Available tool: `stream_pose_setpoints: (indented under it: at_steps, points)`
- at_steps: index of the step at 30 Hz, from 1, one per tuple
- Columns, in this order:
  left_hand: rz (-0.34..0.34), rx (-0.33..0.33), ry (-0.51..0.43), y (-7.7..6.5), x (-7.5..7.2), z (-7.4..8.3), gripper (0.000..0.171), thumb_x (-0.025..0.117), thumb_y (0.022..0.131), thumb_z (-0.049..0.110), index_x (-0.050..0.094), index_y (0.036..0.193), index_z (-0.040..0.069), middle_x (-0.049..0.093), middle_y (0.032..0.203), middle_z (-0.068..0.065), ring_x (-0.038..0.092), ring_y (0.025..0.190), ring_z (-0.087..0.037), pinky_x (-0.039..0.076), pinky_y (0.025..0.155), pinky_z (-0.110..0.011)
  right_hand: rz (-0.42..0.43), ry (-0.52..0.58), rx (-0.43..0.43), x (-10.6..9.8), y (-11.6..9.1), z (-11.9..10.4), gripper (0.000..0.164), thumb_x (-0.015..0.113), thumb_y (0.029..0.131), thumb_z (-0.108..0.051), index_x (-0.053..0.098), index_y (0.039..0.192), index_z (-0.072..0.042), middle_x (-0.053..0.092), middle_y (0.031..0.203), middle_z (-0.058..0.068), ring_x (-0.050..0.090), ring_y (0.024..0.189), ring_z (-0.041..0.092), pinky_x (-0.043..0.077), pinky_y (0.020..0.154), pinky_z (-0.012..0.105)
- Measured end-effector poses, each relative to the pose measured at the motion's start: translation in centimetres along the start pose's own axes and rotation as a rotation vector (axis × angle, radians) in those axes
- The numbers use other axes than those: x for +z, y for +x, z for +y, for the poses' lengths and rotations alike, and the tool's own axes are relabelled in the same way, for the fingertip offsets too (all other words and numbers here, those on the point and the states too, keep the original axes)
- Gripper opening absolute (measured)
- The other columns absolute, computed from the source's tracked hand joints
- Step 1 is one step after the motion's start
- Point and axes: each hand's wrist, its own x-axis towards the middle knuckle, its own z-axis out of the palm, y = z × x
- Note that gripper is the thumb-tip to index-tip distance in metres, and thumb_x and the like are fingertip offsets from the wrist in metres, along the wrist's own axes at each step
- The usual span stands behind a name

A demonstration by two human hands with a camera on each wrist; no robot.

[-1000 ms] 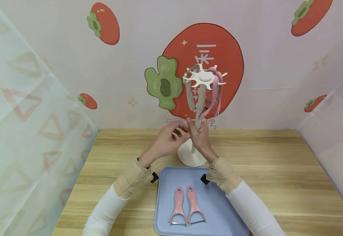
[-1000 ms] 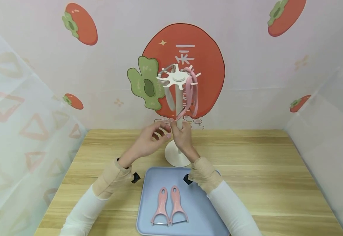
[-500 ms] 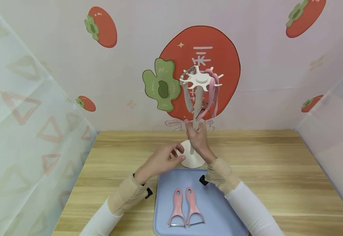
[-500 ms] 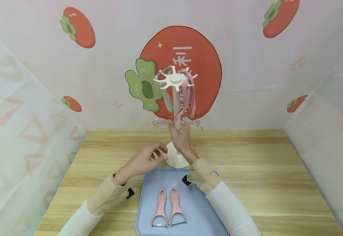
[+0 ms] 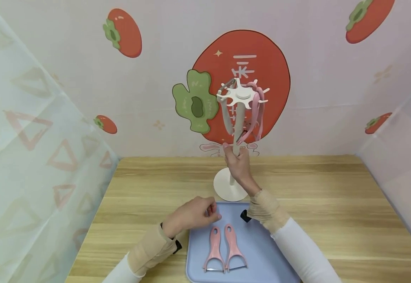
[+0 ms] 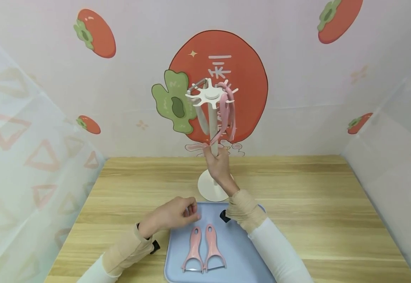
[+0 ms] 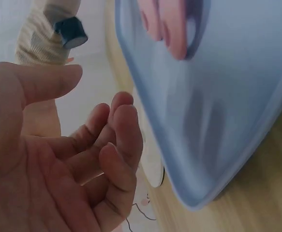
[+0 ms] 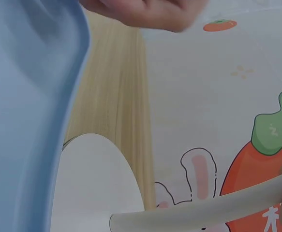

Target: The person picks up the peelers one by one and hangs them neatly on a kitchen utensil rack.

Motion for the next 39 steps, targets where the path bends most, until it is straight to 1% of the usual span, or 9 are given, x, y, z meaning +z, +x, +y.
stream_pose_setpoints:
  at_steps: [4,6,8,12,16,23,29,32,39]
  points:
    - [-0.003,-0.072,0.118,-1.2,1.3,0.5,0.031,0.069,0.094,0.046,0.061,0.089,0.016,0.051,0.067,0.009,0.048,0.057,-0.005,0.042,0.053,-0.026,-0.009,-0.016,-0.007,0.0,-0.1,-0.1,0.057,0.059,0.104,-0.024,0.041,0.054,-0.004,0.034,0.042,-0.007,0.028,0.037,0.006,0.019,0.038,0.024]
    - [0.005,-0.107,0.18,-1.9,1.9,0.8,0.035,0.068,0.092,0.05,0.061,0.089,0.016,0.051,0.066,0.008,0.048,0.055,-0.007,0.041,0.051,-0.028,-0.013,-0.018,-0.012,0.0,-0.1,0.0,0.058,0.059,0.104,-0.024,0.041,0.054,-0.002,0.033,0.043,-0.006,0.028,0.037,0.006,0.018,0.038,0.024]
    - [0.013,-0.13,0.221,-2.3,2.5,1.2,0.037,0.068,0.091,0.052,0.06,0.088,0.016,0.051,0.065,0.008,0.048,0.054,-0.008,0.041,0.05,-0.029,-0.01,-0.017,-0.017,0.0,-0.1,0.0,0.059,0.059,0.104,-0.025,0.04,0.054,-0.001,0.033,0.043,-0.007,0.028,0.037,0.006,0.018,0.038,0.024]
    - [0.023,-0.147,0.248,-2.9,3.1,1.7,0.039,0.069,0.088,0.054,0.056,0.085,0.017,0.05,0.063,0.007,0.047,0.054,-0.01,0.04,0.049,-0.031,0.003,-0.017,-0.014,0.0,-0.1,0.1,0.061,0.059,0.104,-0.026,0.038,0.053,0.001,0.033,0.043,-0.008,0.028,0.037,0.005,0.018,0.038,0.023]
    - [0.021,-0.152,0.267,-3.2,3.3,2.0,0.043,0.07,0.086,0.057,0.054,0.084,0.017,0.049,0.063,0.006,0.047,0.055,-0.01,0.04,0.05,-0.031,0.001,-0.016,-0.007,0.0,-0.1,0.0,0.058,0.06,0.104,-0.024,0.041,0.054,-0.001,0.034,0.043,-0.007,0.029,0.038,0.006,0.019,0.039,0.023]
    - [0.025,-0.171,0.305,-3.2,4.2,2.4,0.048,0.074,0.082,0.059,0.055,0.086,0.016,0.049,0.066,0.005,0.049,0.058,-0.01,0.042,0.05,-0.034,-0.012,-0.025,0.03,0.0,0.0,-0.2,0.054,0.058,0.104,-0.015,0.043,0.054,-0.003,0.035,0.044,-0.01,0.03,0.039,0.004,0.021,0.04,0.021]
    - [0.016,-0.198,0.299,-3.1,4.8,2.4,0.05,0.077,0.079,0.059,0.057,0.087,0.014,0.05,0.066,0.004,0.049,0.058,-0.011,0.043,0.051,-0.034,-0.007,-0.012,0.047,0.0,0.1,-0.3,0.053,0.056,0.104,-0.009,0.042,0.054,-0.001,0.036,0.044,-0.01,0.03,0.039,0.003,0.021,0.04,0.02]
    - [0.025,-0.203,0.274,-3.2,4.9,2.4,0.05,0.079,0.078,0.056,0.057,0.085,0.013,0.05,0.067,0.003,0.049,0.058,-0.011,0.043,0.051,-0.033,-0.005,-0.02,0.041,0.0,0.1,-0.4,0.053,0.057,0.104,-0.012,0.042,0.054,-0.001,0.036,0.044,-0.009,0.03,0.039,0.004,0.021,0.04,0.021]
    - [0.045,-0.202,0.181,-3.4,5.0,2.7,0.045,0.085,0.075,0.046,0.055,0.081,0.013,0.05,0.068,0.003,0.048,0.058,-0.011,0.042,0.051,-0.03,0.002,-0.022,0.003,0.0,0.0,-0.3,0.057,0.059,0.104,-0.02,0.042,0.053,-0.003,0.035,0.042,-0.006,0.03,0.037,0.007,0.02,0.038,0.023]
